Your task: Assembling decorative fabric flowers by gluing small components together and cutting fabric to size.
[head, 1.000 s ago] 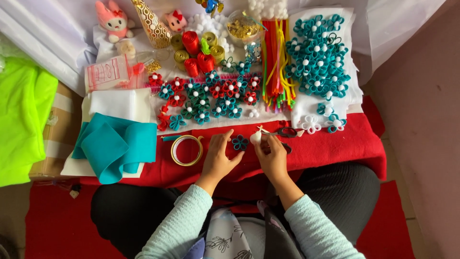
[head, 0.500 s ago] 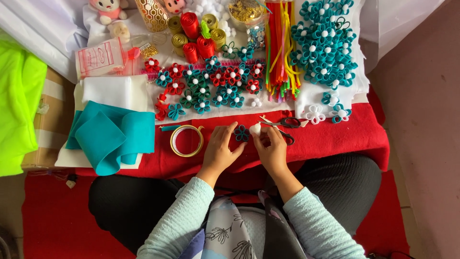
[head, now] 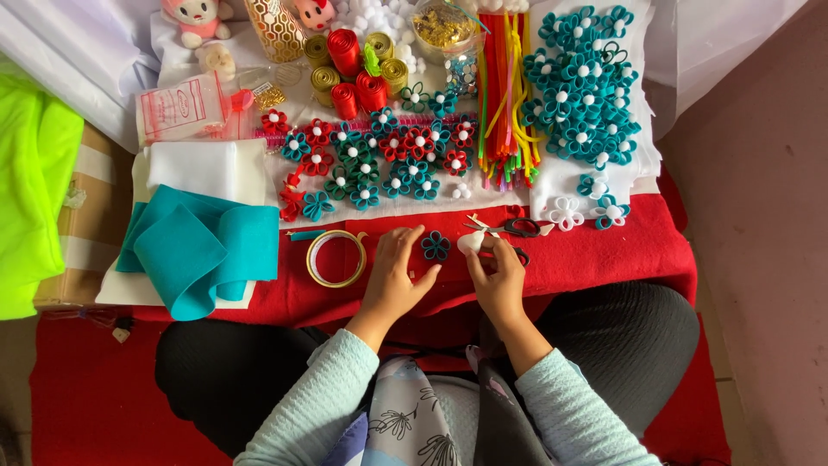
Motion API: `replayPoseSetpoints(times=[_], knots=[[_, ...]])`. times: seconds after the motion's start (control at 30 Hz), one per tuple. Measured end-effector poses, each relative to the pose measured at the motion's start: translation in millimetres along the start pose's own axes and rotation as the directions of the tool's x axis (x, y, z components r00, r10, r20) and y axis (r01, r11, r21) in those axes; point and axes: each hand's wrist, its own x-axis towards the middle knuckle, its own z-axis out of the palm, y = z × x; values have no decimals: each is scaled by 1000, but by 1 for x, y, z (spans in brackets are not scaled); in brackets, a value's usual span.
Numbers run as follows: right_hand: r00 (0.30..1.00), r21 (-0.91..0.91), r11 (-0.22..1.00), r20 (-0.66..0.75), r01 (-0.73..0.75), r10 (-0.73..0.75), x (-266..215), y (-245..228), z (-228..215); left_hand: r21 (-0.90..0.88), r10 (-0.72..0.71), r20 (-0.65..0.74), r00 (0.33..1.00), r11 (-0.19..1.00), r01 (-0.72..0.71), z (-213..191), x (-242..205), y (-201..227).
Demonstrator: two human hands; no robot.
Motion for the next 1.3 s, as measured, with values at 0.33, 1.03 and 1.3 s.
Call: replayPoseSetpoints(times=[0.33, 1.03, 1.3], knots=[[1000, -14, 1000, 9, 8, -8, -1, -2, 1, 293, -121, 73, 990, 951, 95, -5, 1, 27], [924, 446, 813, 116, -375, 363, 9, 2, -14, -62, -63, -56, 996, 996, 60, 20, 11, 1], [852, 640, 595, 194, -486, 487, 21, -19, -13, -67, -80, -63, 995, 995, 76, 23, 8, -1]])
